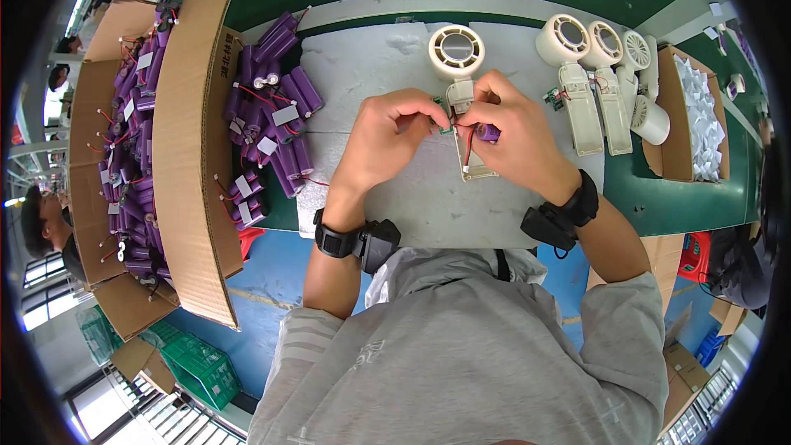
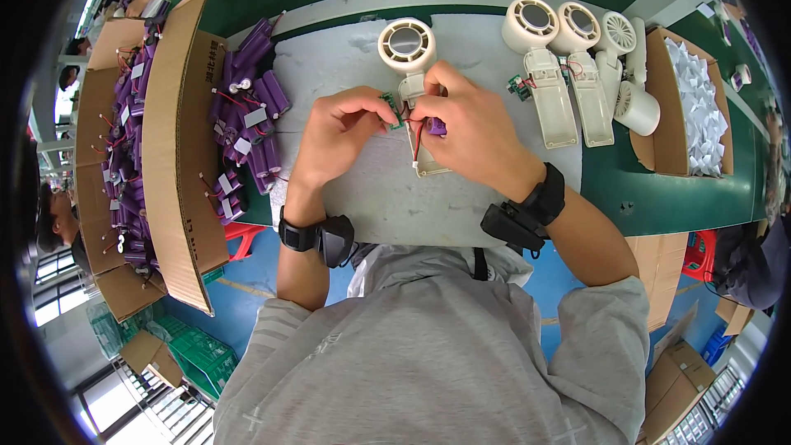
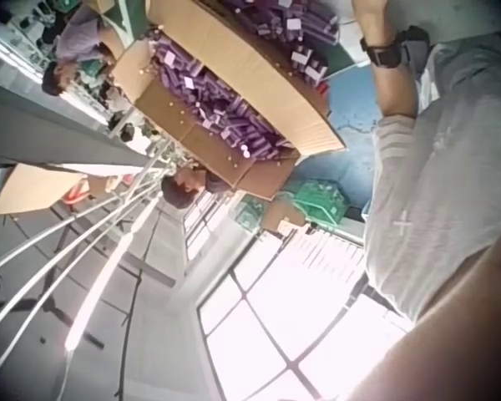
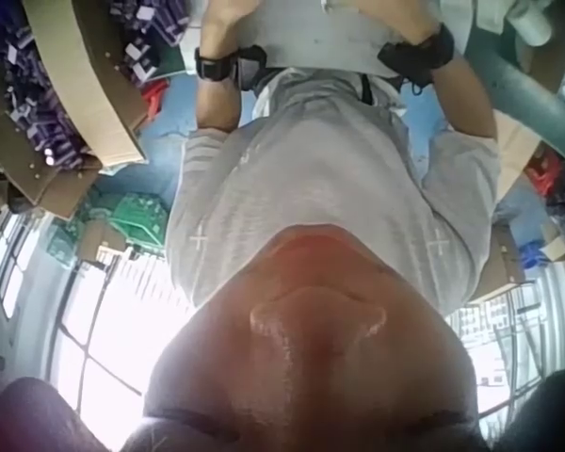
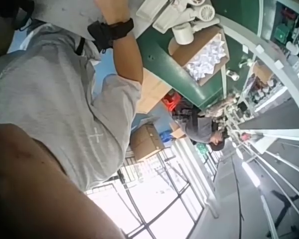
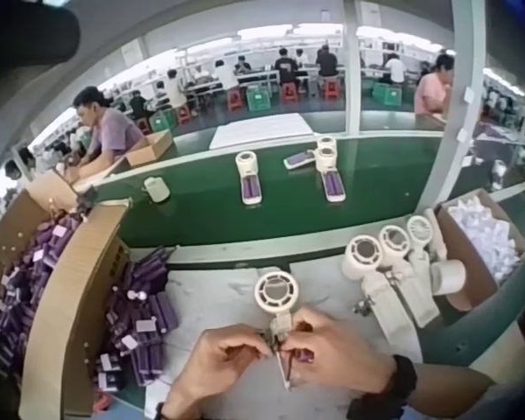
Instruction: The person picks up a fan housing and a battery pack, connects the battery to the circuit board, and presses them into the housing. After setting the unit aside, they repeat the process with another battery pack and fan housing.
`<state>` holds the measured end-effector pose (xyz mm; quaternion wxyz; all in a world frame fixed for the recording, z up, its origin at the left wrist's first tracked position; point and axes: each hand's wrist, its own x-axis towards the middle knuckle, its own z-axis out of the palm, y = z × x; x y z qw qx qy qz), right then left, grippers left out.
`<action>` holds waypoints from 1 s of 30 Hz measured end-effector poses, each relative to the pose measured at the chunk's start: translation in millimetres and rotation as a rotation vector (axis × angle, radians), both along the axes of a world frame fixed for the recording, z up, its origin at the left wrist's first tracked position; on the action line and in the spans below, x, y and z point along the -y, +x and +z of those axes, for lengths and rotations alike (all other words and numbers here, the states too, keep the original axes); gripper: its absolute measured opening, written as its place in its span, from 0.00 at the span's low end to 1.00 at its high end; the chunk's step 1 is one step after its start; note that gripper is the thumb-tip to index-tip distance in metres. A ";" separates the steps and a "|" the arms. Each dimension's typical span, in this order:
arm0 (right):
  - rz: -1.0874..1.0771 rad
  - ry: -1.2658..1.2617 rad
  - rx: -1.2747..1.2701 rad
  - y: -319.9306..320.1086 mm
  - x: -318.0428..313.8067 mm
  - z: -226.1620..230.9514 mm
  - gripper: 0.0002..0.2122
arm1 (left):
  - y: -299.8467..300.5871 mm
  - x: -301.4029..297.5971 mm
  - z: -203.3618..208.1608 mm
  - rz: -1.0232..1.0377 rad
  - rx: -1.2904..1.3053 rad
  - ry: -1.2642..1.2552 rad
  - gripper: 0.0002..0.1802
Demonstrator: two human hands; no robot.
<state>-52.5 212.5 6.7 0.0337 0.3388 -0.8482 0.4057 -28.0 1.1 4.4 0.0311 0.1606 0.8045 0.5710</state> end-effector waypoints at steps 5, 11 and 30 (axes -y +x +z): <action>0.000 0.021 0.005 0.8 -0.7 -0.6 0.05 | 3.5 -12.4 3.4 0.005 0.214 0.320 0.13; -0.013 -0.146 0.110 2.5 -0.1 6.9 0.08 | 2.8 -15.7 -2.5 0.050 0.201 0.293 0.11; -0.040 -0.218 0.059 -5.0 -4.6 -0.5 0.05 | -0.2 -10.3 2.7 0.081 0.297 0.325 0.08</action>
